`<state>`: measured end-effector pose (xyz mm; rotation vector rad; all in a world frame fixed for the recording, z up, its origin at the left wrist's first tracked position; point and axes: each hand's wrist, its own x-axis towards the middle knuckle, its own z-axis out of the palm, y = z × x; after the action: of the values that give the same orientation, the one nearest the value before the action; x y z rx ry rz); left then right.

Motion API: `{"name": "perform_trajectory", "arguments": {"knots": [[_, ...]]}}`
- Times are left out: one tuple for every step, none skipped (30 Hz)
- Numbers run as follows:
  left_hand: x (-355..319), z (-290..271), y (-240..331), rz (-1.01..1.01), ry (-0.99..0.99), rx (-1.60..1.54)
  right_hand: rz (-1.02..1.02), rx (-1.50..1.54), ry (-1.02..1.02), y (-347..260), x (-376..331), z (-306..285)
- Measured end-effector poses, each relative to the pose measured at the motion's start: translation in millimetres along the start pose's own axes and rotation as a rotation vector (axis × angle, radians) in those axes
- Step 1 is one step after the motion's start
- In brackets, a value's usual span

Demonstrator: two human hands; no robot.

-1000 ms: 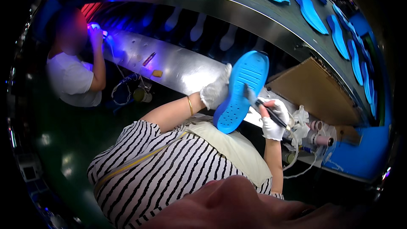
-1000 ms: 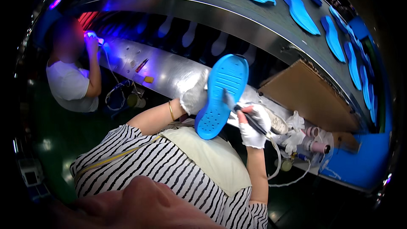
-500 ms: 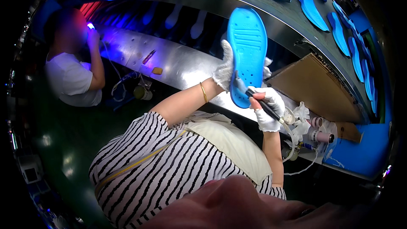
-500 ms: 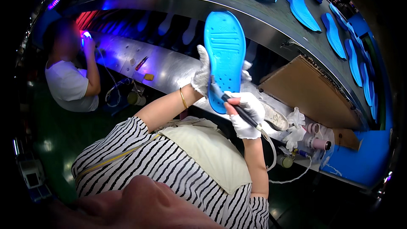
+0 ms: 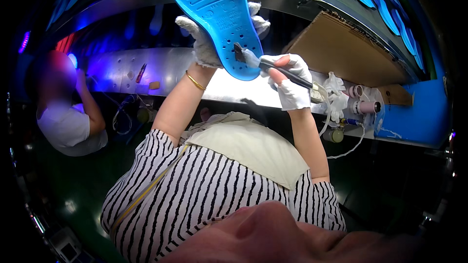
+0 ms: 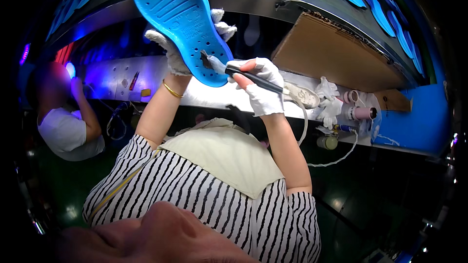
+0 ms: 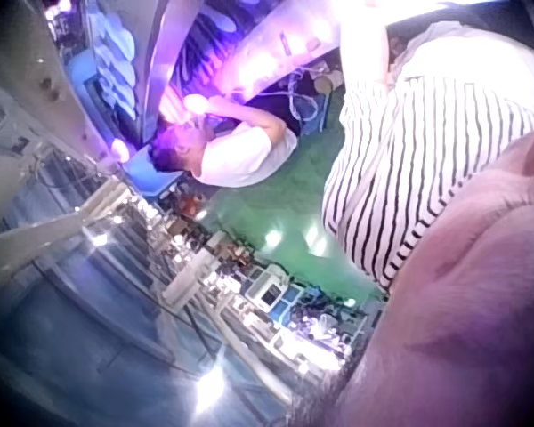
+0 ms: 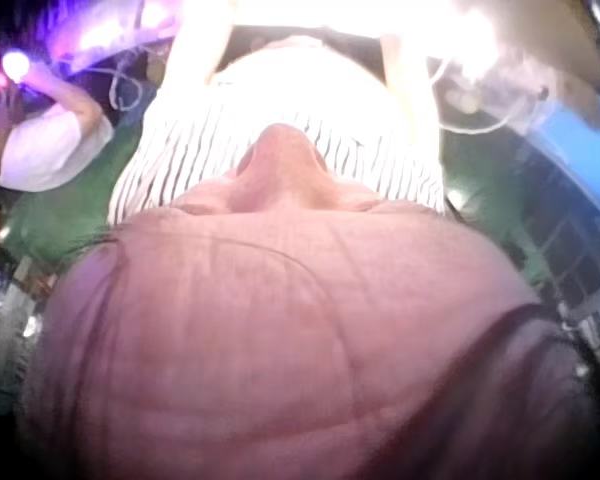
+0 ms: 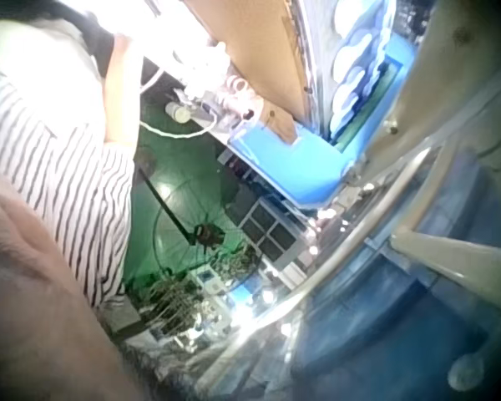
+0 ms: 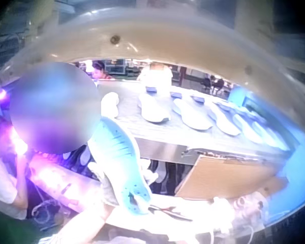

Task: The person applies a liquid substance to the underside of blue shoe insoles using a brush, then places them onto a moving conveyor belt.

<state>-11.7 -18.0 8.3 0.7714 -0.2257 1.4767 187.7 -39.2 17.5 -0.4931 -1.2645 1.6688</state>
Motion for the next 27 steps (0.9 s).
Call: {"name": "perform_trajectory", "arguments": {"knots": [[0.3,-3.0,2.1,-0.026,0.002,0.052,-0.032,-0.165,-0.02,2.6,-1.0,-1.7],[0.8,-4.8,4.7,-0.05,0.003,0.105,0.006,-0.204,-0.062,1.9,-0.5,-2.5],[0.1,-4.9,7.5,-0.093,0.039,0.241,-0.008,-0.244,-0.122,-0.9,1.4,-2.9],[2.6,-0.4,10.1,-0.137,0.076,0.376,-0.02,-0.284,-0.179,-2.8,2.8,-4.0],[5.2,4.4,12.9,-0.185,0.108,0.509,0.093,-0.407,-0.153,2.1,2.7,-6.5],[6.8,2.9,15.0,-0.212,0.118,0.626,0.26,-0.439,-0.091,-0.4,5.0,-6.0],[8.4,-0.2,16.5,-0.229,0.112,0.705,0.295,-0.419,-0.136,-2.6,7.4,-8.5],[8.5,-4.1,18.0,-0.236,0.106,0.769,0.331,-0.399,-0.181,-4.8,9.8,-13.7],[8.6,-9.6,19.2,-0.246,0.099,0.814,0.487,-0.337,-0.211,-6.2,11.9,-22.2],[9.3,-13.9,19.6,-0.252,0.091,0.846,0.422,-0.266,-0.218,-8.1,10.2,-23.9],[9.2,-16.7,20.2,-0.263,0.092,0.869,0.358,-0.196,-0.226,-10.4,7.6,-24.0],[8.3,-18.2,20.0,-0.284,0.096,0.882,0.294,-0.125,-0.234,-11.4,6.4,-23.7],[10.9,-16.3,16.9,-0.307,0.098,0.882,0.03,-0.17,-0.243,-4.8,6.6,-16.2],[13.5,-13.2,14.4,-0.361,0.105,0.872,-0.131,-0.383,-0.251,-1.4,7.6,-15.2],[16.4,-8.6,12.0,-0.414,0.112,0.863,-0.197,-0.465,-0.282,1.7,10.3,-15.4],[17.5,-3.6,12.2,-0.464,0.124,0.86,-0.265,-0.542,-0.321,3.3,12.8,-12.6],[19.0,-7.5,16.1,-0.531,0.117,0.834,-0.194,-0.669,-0.312,2.0,9.7,-7.9],[18.7,-7.3,16.2,-0.566,0.147,0.859,-0.101,-0.674,-0.282,-1.4,6.8,-1.5],[19.4,-8.0,14.9,-0.601,0.171,0.881,0.007,-0.67,-0.302,-3.6,6.7,-3.3],[20.3,-8.8,13.4,-0.637,0.196,0.902,0.114,-0.664,-0.32,-5.9,6.5,-6.6],[22.2,-10.5,10.8,-0.684,0.222,0.875,0.152,-0.559,-0.324,-7.8,6.6,-9.3],[22.7,-8.1,10.1,-0.708,0.261,0.898,0.188,-0.452,-0.33,-9.2,7.5,-11.8],[23.2,-3.4,10.1,-0.732,0.301,0.92,0.223,-0.345,-0.336,-9.6,8.9,-13.3],[24.4,0.6,10.0,-0.756,0.341,0.943,0.102,-0.375,-0.322,-8.4,11.7,-14.3],[27.5,3.4,7.3,-0.722,0.395,0.961,0.017,-0.422,-0.305,-6.4,13.4,-13.2],[27.7,3.1,7.5,-0.735,0.409,0.941,-0.068,-0.468,-0.289,-3.6,14.5,-11.0],[28.5,1.1,8.6,-0.747,0.424,0.922,-0.142,-0.63,-0.315,-0.7,14.9,-10.3]]}}
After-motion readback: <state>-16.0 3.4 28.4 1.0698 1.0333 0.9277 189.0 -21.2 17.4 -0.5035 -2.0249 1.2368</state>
